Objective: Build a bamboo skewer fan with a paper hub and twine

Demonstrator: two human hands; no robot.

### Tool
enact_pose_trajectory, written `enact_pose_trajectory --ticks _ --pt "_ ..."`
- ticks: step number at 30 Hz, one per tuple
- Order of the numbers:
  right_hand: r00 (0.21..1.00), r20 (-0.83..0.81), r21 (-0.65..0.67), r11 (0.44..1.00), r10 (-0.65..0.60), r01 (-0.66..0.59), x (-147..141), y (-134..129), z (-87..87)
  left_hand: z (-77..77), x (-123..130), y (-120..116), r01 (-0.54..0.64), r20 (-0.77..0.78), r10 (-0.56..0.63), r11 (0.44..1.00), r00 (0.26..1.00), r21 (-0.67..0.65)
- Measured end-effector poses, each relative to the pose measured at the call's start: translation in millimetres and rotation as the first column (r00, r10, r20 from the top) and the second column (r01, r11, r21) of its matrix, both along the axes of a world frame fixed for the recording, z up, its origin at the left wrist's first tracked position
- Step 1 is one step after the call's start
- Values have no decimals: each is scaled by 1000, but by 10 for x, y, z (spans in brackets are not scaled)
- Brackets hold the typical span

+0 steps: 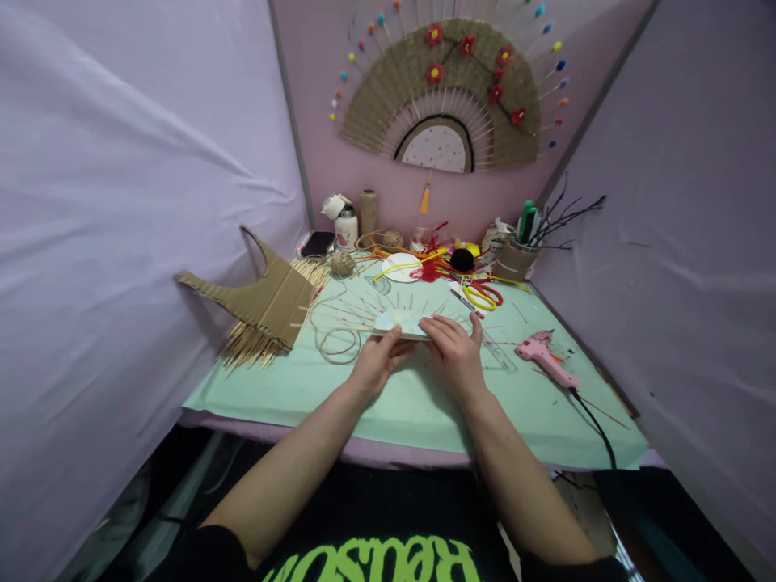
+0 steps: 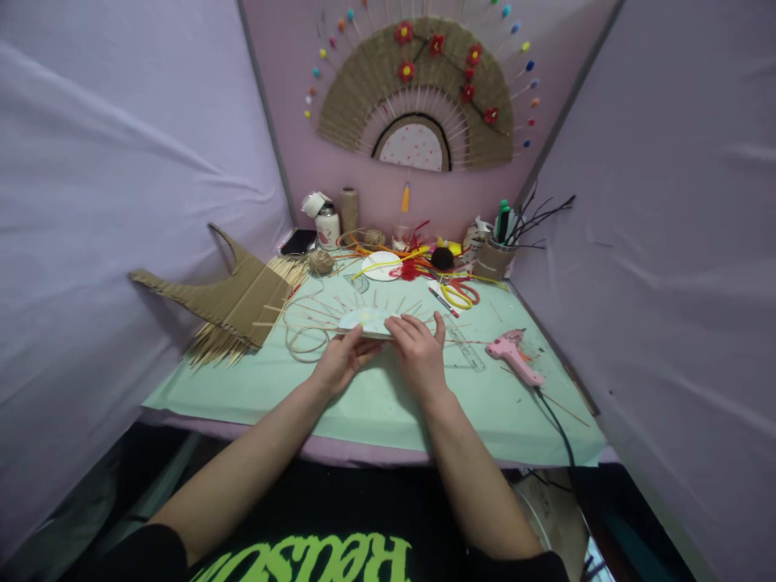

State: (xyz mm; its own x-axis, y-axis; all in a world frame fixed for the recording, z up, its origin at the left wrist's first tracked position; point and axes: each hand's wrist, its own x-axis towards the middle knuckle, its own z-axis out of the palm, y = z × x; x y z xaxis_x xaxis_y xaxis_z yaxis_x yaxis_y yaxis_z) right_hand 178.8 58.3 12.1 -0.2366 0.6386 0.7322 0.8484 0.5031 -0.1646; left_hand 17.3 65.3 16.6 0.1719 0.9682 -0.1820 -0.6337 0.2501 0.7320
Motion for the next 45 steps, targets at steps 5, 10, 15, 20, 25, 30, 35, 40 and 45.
enact_pose_trajectory --ticks 5,10,15,20,25,30,35,40,45 --pt "1000 -6 35 999 -3 4 -60 -27 5 -30 49 -7 -35 -251 79 983 965 178" --pt "1000 -5 52 999 -9 9 -94 -43 -1 -38 37 6 -89 -275 130 984 952 157" --pt "1000 0 73 997 -29 29 -30 -44 0 -60 -28 48 -133 -238 159 983 958 124" --pt "999 5 110 993 -52 51 0 -43 1 -71 -58 75 -198 -204 220 973 954 120" --pt "997 -2 87 994 -72 72 -4 -36 5 -81 -82 74 -183 -215 205 976 955 120" --pt "996 -40 138 987 -77 82 -20 -44 -9 -81 -54 40 -87 -161 103 991 982 106" --pt "998 0 161 985 -63 63 -145 -100 1 58 123 33 -177 32 175 983 984 44" --pt "993 -32 261 960 118 -105 -266 -276 116 369 97 201 -269 89 277 959 957 -94" --pt "884 -28 256 859 466 -445 -238 -543 174 847 -267 591 -195 -20 194 970 981 -145"
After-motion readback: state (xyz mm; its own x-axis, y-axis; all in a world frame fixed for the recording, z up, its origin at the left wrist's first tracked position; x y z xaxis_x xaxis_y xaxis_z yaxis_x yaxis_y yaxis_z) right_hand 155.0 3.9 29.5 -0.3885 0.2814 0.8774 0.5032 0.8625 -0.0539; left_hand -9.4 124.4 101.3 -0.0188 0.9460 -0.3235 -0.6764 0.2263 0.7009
